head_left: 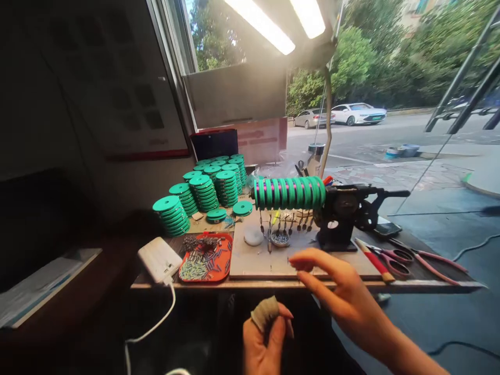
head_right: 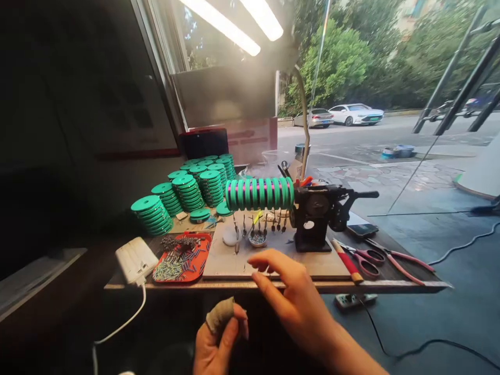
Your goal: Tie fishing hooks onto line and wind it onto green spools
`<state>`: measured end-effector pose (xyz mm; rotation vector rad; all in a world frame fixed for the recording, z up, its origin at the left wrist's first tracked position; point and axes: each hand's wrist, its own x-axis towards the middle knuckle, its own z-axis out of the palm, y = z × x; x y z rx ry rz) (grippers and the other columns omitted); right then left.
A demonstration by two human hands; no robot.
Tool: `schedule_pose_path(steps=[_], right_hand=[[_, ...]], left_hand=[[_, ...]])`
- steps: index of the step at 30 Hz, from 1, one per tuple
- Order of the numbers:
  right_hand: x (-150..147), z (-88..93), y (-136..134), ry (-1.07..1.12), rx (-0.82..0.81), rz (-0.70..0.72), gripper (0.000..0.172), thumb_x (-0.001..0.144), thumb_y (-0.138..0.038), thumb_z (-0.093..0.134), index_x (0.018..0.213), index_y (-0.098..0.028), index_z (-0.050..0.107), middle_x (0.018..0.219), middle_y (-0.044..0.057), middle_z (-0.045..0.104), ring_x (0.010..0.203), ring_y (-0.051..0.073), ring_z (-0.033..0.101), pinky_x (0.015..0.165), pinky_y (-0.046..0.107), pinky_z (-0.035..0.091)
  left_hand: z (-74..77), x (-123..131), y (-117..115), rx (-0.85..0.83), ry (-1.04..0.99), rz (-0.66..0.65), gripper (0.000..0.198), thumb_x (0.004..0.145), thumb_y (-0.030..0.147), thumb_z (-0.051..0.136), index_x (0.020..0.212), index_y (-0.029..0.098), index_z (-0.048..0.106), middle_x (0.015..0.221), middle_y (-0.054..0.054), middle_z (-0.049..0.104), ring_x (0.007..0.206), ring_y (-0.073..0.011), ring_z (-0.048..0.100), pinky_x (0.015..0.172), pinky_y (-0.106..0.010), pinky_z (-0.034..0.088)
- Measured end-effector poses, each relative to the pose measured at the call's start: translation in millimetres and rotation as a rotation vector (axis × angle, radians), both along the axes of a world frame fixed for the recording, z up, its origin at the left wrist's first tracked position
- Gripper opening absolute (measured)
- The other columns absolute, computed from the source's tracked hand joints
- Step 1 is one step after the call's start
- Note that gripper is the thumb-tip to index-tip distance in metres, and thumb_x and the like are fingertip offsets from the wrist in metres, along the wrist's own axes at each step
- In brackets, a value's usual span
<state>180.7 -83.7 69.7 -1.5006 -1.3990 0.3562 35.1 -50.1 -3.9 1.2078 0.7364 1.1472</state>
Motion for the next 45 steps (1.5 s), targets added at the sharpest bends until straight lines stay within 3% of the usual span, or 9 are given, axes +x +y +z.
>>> schedule_pose_path(steps=[5,14,19,25,33,36,39,41,45], right_hand=[[-23,-31.4,-1,0.196,-0.128,0.043,0.019,0.081,-0.036,0.050,0.090,-0.023,0.061,0.089,0.004,0.066,0.085,0.021,0.060,0.074,0.030,0.047],[-34,-37.9,11,0.358,-0.251,0.166,0.015,0.080,-0.031,0.050,0.085,-0.019,0.058,0.083,0.003,0.061,0.081,0.018,0.057,0.073,0.028,0.043],[-41,-38.8,16,0.438,-0.257,0.146,0.015,0.079,-0.033,0.052,0.076,-0.019,0.055,0.071,0.000,0.058,0.066,0.014,0.054,0.061,0.025,0.041],[-43,-38.6,27,0.782,-0.401,0.359,0.025,0.068,-0.040,0.063,0.071,-0.017,0.055,0.054,-0.005,0.049,0.046,0.008,0.042,0.045,0.020,0.030],[-52,-40.3,28,0.838,-0.388,0.418,0.024,0.075,-0.039,0.058,0.070,-0.017,0.051,0.046,-0.006,0.049,0.041,0.007,0.041,0.044,0.019,0.030],[-28,-33.1,9,0.499,-0.268,0.220,0.019,0.077,-0.038,0.055,0.084,-0.020,0.056,0.064,0.000,0.060,0.060,0.014,0.055,0.059,0.027,0.042],[34,-27.0,-24,-0.021,-0.185,-0.342,0.023,0.078,-0.039,0.049,0.091,-0.022,0.058,0.090,0.007,0.064,0.081,0.023,0.058,0.073,0.036,0.042],[85,-26.6,-47,-0.291,-0.342,-0.676,0.023,0.077,-0.039,0.045,0.087,-0.024,0.060,0.089,0.010,0.065,0.080,0.026,0.059,0.070,0.039,0.041],[162,-30.9,-69,-0.385,-0.634,-0.721,0.018,0.069,-0.036,0.051,0.078,-0.026,0.064,0.084,0.011,0.068,0.076,0.025,0.061,0.061,0.034,0.041]], left_hand=[[0.9,-6,-1,-0.211,-0.244,-0.104,0.018,0.070,0.036,0.066,0.070,0.018,0.067,0.063,-0.002,0.061,0.063,-0.0141,0.055,0.068,-0.025,0.044],[3.1,-17,5,-0.501,-0.485,-0.269,0.009,0.074,0.021,0.064,0.082,0.020,0.068,0.073,-0.002,0.066,0.076,-0.0151,0.061,0.085,-0.032,0.043],[0.3,-19,5,-0.531,-0.492,-0.264,0.010,0.072,0.020,0.065,0.081,0.020,0.067,0.075,-0.001,0.067,0.076,-0.0159,0.063,0.086,-0.035,0.044],[5.3,-21,3,-0.490,-0.510,-0.283,0.004,0.069,0.019,0.064,0.072,0.017,0.064,0.080,-0.003,0.063,0.086,-0.0207,0.060,0.088,-0.039,0.042],[6.8,-26,7,-0.454,-0.514,-0.394,0.008,0.069,0.026,0.062,0.067,0.018,0.062,0.073,-0.003,0.059,0.081,-0.0183,0.056,0.085,-0.035,0.041],[4.0,-26,8,-0.288,-0.374,-0.326,0.011,0.064,0.030,0.067,0.067,0.019,0.064,0.074,-0.004,0.061,0.081,-0.0201,0.055,0.083,-0.033,0.041],[2.2,-23,10,-0.115,-0.225,-0.232,0.013,0.061,0.032,0.071,0.064,0.021,0.065,0.075,-0.005,0.064,0.085,-0.0226,0.056,0.082,-0.033,0.041],[3.1,-20,10,-0.062,-0.184,-0.177,0.013,0.060,0.033,0.072,0.063,0.022,0.065,0.074,-0.004,0.065,0.085,-0.0239,0.057,0.081,-0.034,0.043],[7.2,-15,5,-0.005,-0.189,-0.098,0.013,0.061,0.034,0.071,0.063,0.022,0.064,0.073,-0.005,0.065,0.084,-0.0251,0.058,0.078,-0.035,0.046]])
